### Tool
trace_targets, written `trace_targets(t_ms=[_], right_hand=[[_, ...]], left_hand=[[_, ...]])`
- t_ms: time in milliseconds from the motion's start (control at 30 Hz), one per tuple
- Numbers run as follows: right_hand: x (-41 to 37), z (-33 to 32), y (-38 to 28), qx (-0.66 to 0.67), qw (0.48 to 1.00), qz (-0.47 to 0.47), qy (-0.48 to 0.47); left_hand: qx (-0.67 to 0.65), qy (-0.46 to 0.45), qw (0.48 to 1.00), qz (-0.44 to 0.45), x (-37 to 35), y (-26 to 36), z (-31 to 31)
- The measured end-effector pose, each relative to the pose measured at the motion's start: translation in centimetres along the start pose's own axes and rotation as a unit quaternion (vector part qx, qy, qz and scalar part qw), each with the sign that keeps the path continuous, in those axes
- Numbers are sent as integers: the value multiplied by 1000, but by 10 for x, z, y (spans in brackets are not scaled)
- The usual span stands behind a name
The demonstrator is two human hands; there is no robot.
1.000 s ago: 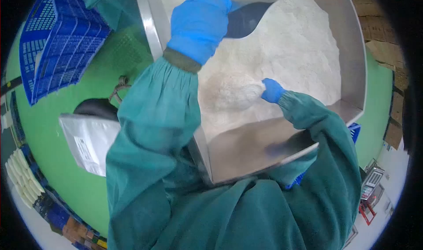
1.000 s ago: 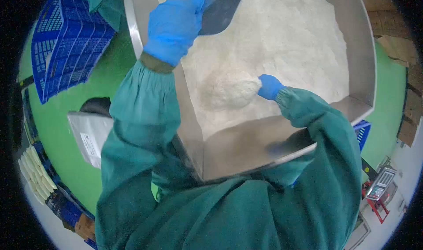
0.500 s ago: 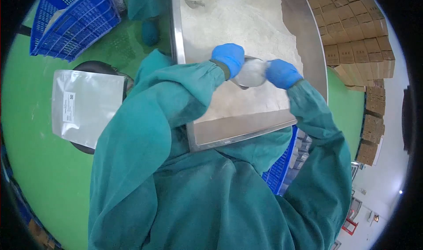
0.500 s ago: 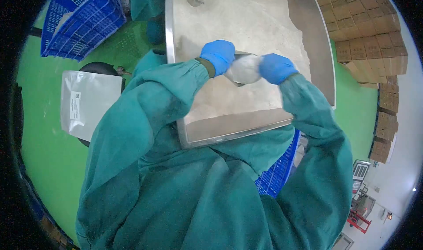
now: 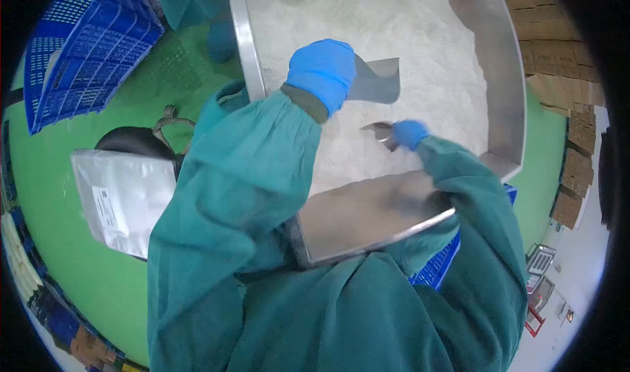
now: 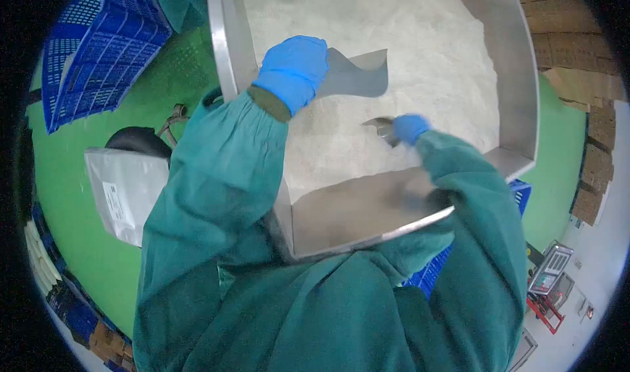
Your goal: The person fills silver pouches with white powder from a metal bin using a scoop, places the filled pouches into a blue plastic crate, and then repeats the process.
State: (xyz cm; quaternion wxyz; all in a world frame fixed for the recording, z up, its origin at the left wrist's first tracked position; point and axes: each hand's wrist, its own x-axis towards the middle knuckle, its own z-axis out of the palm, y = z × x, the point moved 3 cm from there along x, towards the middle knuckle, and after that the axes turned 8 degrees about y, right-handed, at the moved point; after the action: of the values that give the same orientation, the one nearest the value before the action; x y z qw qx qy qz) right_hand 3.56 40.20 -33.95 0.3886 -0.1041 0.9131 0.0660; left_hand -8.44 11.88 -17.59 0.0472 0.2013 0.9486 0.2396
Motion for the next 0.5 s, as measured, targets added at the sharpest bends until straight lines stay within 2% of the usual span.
trace_targets(t_ms=[33, 100, 167, 200, 300, 333, 367, 400, 467, 500], right_hand=[[24, 46, -30, 14, 994, -67, 87], [40, 73, -79, 129, 978, -99, 133], [32, 63, -81, 142, 979, -96, 112], [18, 48, -75, 144, 981, -86, 97], [-62, -53, -52, 148, 984, -39, 85], [-92, -86, -45, 152, 984, -8, 93], [-118, -115, -36, 141, 983, 4, 114], [-140, -140, -27, 130, 982, 15, 135], [-172, -185, -15, 144, 956, -16, 256], [-178, -203, -13, 139, 955, -15, 263]], left_hand=[[1, 23, 1000, 0, -2, 0, 1], [13, -22, 1000, -7, -2, 1, -2], [20, 18, 999, -31, -3, 2, -6], [20, 16, 999, -29, -3, 1, -3], [-9, 59, 998, -19, 2, 0, -2], [-8, 31, 999, -34, 3, 0, -3], [-6, 3, 999, -49, 2, 0, -5], [-10, 16, 999, -48, 1, 0, -4], [10, 36, 999, -3, 0, -1, 2], [10, 45, 999, 0, -1, 0, 4]])
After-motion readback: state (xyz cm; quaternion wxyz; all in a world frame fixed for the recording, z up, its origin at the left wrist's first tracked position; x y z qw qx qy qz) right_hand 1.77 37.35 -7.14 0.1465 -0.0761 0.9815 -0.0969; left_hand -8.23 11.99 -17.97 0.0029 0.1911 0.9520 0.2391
